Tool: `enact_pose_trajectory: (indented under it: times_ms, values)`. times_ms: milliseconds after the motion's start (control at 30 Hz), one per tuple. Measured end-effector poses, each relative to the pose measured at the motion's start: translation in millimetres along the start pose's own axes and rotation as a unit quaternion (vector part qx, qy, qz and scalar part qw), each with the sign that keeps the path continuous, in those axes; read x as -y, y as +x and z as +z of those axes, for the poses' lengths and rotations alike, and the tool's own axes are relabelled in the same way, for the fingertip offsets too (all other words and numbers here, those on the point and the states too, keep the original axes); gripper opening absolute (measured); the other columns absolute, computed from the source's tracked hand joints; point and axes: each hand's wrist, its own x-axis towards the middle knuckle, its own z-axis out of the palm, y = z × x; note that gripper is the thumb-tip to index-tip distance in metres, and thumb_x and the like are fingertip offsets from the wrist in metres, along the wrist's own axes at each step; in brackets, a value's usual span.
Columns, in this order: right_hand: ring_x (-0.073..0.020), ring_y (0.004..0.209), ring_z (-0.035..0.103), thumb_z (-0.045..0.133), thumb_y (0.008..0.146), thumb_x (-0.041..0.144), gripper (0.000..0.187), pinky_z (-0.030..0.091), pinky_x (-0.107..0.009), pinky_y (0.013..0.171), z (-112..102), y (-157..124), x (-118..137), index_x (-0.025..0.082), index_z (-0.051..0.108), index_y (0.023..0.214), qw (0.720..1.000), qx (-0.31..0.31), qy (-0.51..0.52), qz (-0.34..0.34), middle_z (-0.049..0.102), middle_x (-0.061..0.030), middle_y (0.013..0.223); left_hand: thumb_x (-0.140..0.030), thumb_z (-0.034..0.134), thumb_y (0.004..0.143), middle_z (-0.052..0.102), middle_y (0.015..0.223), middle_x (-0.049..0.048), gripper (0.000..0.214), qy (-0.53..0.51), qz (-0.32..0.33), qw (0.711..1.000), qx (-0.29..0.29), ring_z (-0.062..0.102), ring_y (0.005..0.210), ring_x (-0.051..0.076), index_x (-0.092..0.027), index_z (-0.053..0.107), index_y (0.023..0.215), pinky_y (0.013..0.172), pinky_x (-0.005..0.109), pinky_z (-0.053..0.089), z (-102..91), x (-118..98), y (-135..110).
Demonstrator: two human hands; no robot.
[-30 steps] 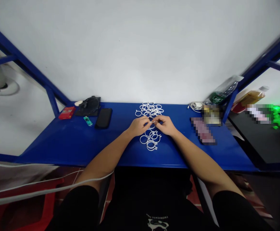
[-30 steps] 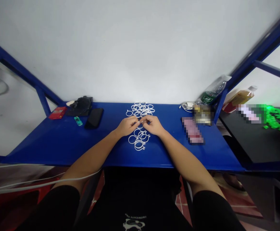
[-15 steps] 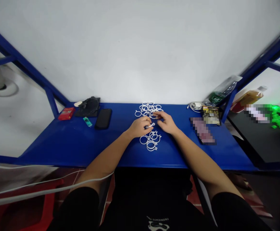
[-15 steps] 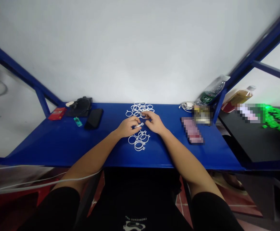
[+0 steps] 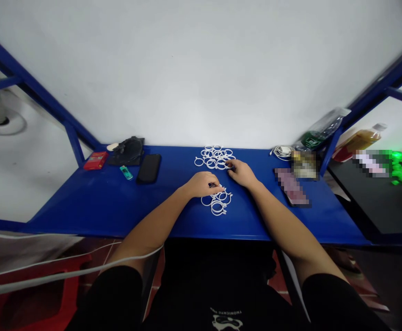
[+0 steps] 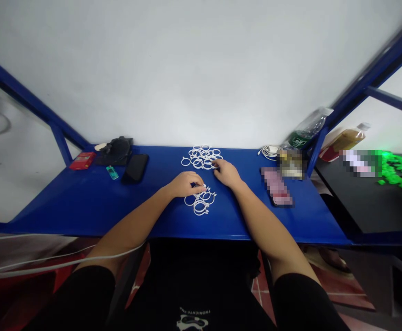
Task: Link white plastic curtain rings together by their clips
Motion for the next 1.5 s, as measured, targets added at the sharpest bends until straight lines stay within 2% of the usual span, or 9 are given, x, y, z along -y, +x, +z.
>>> enact_pose_trajectory:
  times_ms: [133, 400, 533, 633, 700, 833, 1133, 1333, 1500]
  values:
    - [-0.0226, 0.083, 0.066, 0.061, 0.088, 0.016, 0.038, 0.054, -0.036, 0.082, -1, -1, 1, 0.018, 0.071, 0.125, 1.000, -0.025, 0.014, -0.012, 0.074, -0.0095, 0.101, -0.042, 0.068, 0.097, 0.076, 0.089, 0.0027, 0.023, 0.013, -0.047, 0.998, -0.027, 0.069, 0.083, 0.017, -0.022, 0.077, 0.091, 0.080, 0.031, 0.052, 0.2, 1, 1]
    - [-0.0195, 0.074, 0.061, 0.061, 0.094, 0.035, 0.031, 0.053, -0.035, 0.076, -8, -4, 8, 0.019, 0.073, 0.118, 0.983, -0.156, 0.098, 0.013, 0.071, -0.0058, 0.091, -0.036, 0.071, 0.096, 0.076, 0.102, 0.0042, 0.023, 0.022, -0.106, 0.993, -0.046, 0.069, 0.086, 0.017, -0.020, 0.076, 0.113, 0.083, 0.032, 0.055, 1.3, 8, 1]
    - [-0.0161, 0.065, 0.060, 0.062, 0.095, 0.043, 0.038, 0.052, -0.031, 0.066, -3, -7, 19, 0.020, 0.070, 0.124, 0.966, -0.123, 0.227, 0.016, 0.067, -0.0012, 0.080, -0.033, 0.069, 0.097, 0.076, 0.113, 0.0042, 0.039, 0.014, -0.119, 0.990, -0.072, 0.069, 0.084, 0.016, -0.020, 0.068, 0.134, 0.087, 0.032, 0.056, 2.9, 9, 1]
    - [-0.0152, 0.062, 0.063, 0.065, 0.094, 0.050, 0.041, 0.054, -0.031, 0.063, 3, -10, 33, 0.023, 0.070, 0.125, 0.942, -0.070, 0.327, 0.008, 0.070, -0.0018, 0.085, -0.031, 0.062, 0.101, 0.076, 0.117, 0.0063, 0.044, 0.009, -0.105, 0.985, -0.134, 0.071, 0.086, 0.016, -0.020, 0.061, 0.143, 0.089, 0.032, 0.058, 4.3, 11, 1]
    - [-0.0166, 0.067, 0.067, 0.067, 0.094, 0.050, 0.037, 0.057, -0.032, 0.066, 5, -13, 42, 0.023, 0.073, 0.118, 0.942, -0.049, 0.332, -0.007, 0.073, -0.0033, 0.088, -0.030, 0.059, 0.103, 0.076, 0.117, 0.0077, 0.038, 0.006, -0.084, 0.980, -0.178, 0.073, 0.090, 0.017, -0.019, 0.064, 0.139, 0.088, 0.032, 0.058, 5.4, 14, 1]
    - [-0.0181, 0.070, 0.070, 0.067, 0.095, 0.042, 0.025, 0.056, -0.031, 0.067, 7, -17, 50, 0.022, 0.077, 0.108, 0.963, -0.041, 0.260, -0.053, 0.075, -0.0040, 0.082, -0.028, 0.062, 0.101, 0.079, 0.107, 0.0073, 0.024, 0.012, -0.044, 0.973, -0.225, 0.075, 0.091, 0.018, -0.020, 0.075, 0.120, 0.084, 0.032, 0.059, 7.5, 18, 1]
    - [-0.0174, 0.067, 0.070, 0.068, 0.094, 0.039, 0.024, 0.055, -0.029, 0.063, 7, -16, 46, 0.022, 0.078, 0.108, 0.958, -0.024, 0.281, -0.050, 0.076, -0.0028, 0.079, -0.016, 0.064, 0.094, 0.079, 0.095, 0.0054, 0.022, -0.022, -0.019, 0.970, -0.243, 0.072, 0.075, 0.014, -0.018, 0.078, 0.112, 0.072, 0.027, 0.058, 7.2, 16, 3]
    - [-0.0186, 0.073, 0.073, 0.070, 0.094, 0.041, 0.027, 0.058, -0.031, 0.069, 8, -16, 48, 0.023, 0.077, 0.112, 0.956, -0.014, 0.286, -0.063, 0.078, -0.0037, 0.084, -0.008, 0.062, 0.088, 0.078, 0.092, 0.0035, 0.026, -0.018, -0.023, 0.970, -0.242, 0.069, 0.072, 0.013, -0.018, 0.078, 0.107, 0.069, 0.025, 0.056, 4.6, 15, 2]
    - [-0.0180, 0.072, 0.073, 0.069, 0.094, 0.041, 0.027, 0.058, -0.030, 0.067, 6, -17, 49, 0.022, 0.077, 0.112, 0.957, -0.006, 0.281, -0.067, 0.079, -0.0039, 0.084, -0.009, 0.058, 0.090, 0.077, 0.092, 0.0040, 0.027, -0.010, -0.004, 0.971, -0.240, 0.070, 0.078, 0.014, -0.018, 0.078, 0.107, 0.073, 0.027, 0.056, 3.4, 16, 2]
